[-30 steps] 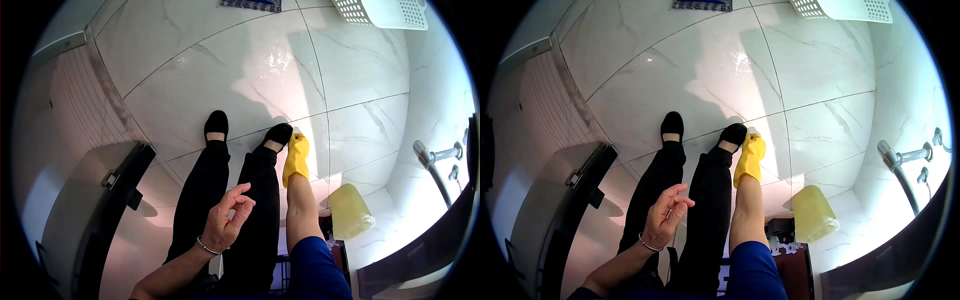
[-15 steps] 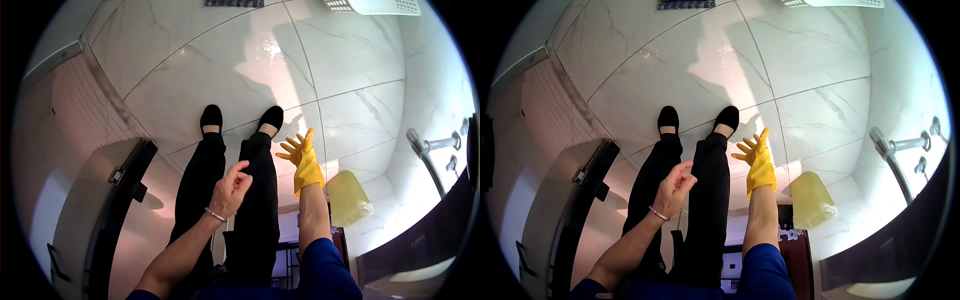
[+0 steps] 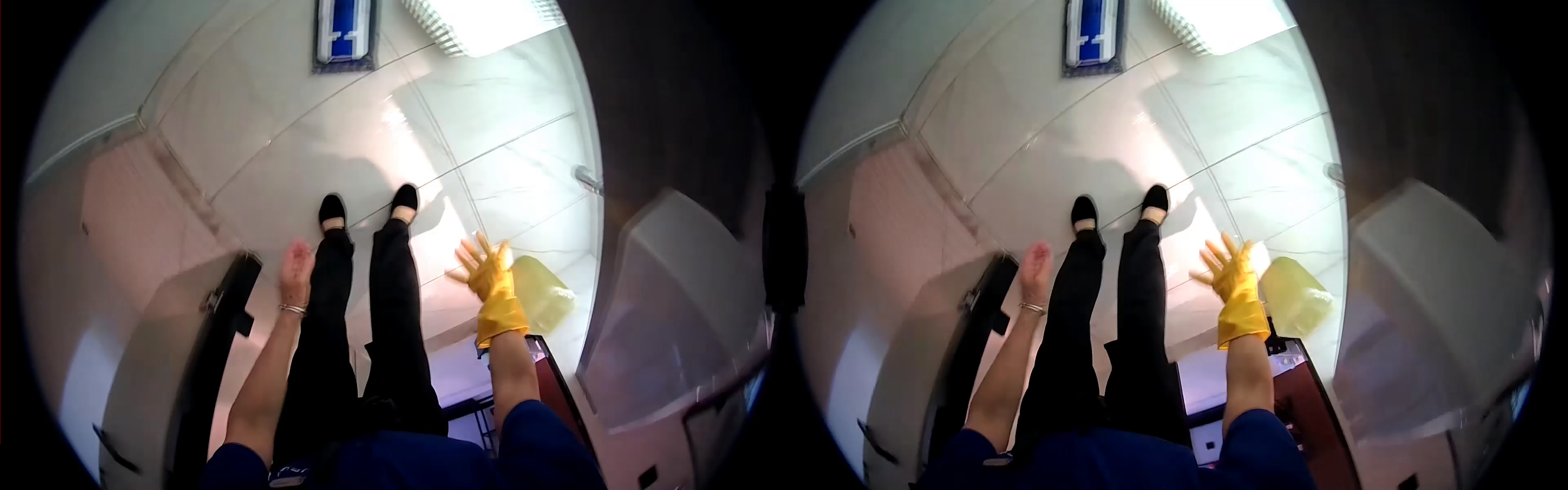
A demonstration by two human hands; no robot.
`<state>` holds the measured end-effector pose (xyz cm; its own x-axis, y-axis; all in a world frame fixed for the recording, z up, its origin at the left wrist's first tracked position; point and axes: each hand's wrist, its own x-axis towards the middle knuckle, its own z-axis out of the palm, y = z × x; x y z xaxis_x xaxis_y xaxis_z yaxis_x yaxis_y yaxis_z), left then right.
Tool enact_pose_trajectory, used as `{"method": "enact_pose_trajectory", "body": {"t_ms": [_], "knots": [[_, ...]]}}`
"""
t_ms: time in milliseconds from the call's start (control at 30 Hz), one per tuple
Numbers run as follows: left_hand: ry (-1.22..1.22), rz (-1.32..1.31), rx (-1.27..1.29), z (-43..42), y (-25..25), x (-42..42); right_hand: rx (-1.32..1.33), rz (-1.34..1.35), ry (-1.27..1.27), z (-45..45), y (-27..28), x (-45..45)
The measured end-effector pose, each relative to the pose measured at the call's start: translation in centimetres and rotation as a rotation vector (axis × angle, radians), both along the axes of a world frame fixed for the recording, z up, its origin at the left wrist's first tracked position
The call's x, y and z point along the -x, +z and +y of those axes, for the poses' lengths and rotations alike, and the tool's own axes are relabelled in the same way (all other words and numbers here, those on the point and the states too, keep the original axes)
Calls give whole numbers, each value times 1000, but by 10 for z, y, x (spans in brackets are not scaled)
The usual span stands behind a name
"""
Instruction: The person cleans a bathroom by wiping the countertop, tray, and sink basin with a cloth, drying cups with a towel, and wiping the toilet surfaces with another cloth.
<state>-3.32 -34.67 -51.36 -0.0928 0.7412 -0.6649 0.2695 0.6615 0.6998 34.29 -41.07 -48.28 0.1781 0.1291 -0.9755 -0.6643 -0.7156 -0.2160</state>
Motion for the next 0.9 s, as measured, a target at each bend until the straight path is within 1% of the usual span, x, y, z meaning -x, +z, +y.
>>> {"method": "enact_pose_trajectory", "body": {"t_ms": [33,100,133,167,233,300,367,400,433,467,500,567,600,633,667,700,733,767,800,833,867,900], "knots": [[-43,97,-69,9,5,21,186,-207,130,-19,16,-1],[-143,299,-19,34,28,70,264,-688,1623,-119,29,-18],[-46,248,-30,42,38,92,77,-823,1492,-143,57,-11],[-77,228,-137,55,54,107,-113,-959,1356,-161,80,-4],[-122,314,-203,72,70,137,-2,-633,664,-214,134,0],[-93,288,-215,103,104,135,398,-429,-82,-171,245,1],[-143,260,-355,133,129,116,542,-712,-499,-250,265,-27],[-184,269,-444,147,145,107,366,-947,-711,-266,287,-38],[-192,252,-480,163,166,87,185,-933,-957,-338,279,-79],[-217,151,-551,178,196,50,-68,-1046,-886,-358,303,-110],[-240,50,-620,190,229,9,-319,-1155,-801,-356,326,-137],[-353,-160,-695,197,307,-80,-136,-1490,-640,-205,425,-128],[-367,-301,-677,190,337,-126,-29,-1613,-293,-179,443,-141],[-523,-490,-714,188,347,-164,77,-1702,63,-159,455,-156],[-823,-347,-831,173,401,-209,41,-1657,316,-135,465,-173],[-857,-597,-539,156,415,-250,6,-1598,570,-115,472,-189],[-1016,-628,-425,139,434,-291,100,-1556,793,-95,468,-209],[-1211,-657,-429,123,451,-328,192,-1505,1018,-76,459,-227],[-1332,-638,-371,104,446,-365,388,-1449,1162,-58,454,-230],[-1487,-583,-449,86,427,-402,582,-1377,1318,-44,447,-235],[-1600,-509,-484,67,405,-438,551,-1279,1343,-41,416,-250],[-1612,-488,-475,48,389,-466,344,-1270,1171,-44,377,-264]]}}
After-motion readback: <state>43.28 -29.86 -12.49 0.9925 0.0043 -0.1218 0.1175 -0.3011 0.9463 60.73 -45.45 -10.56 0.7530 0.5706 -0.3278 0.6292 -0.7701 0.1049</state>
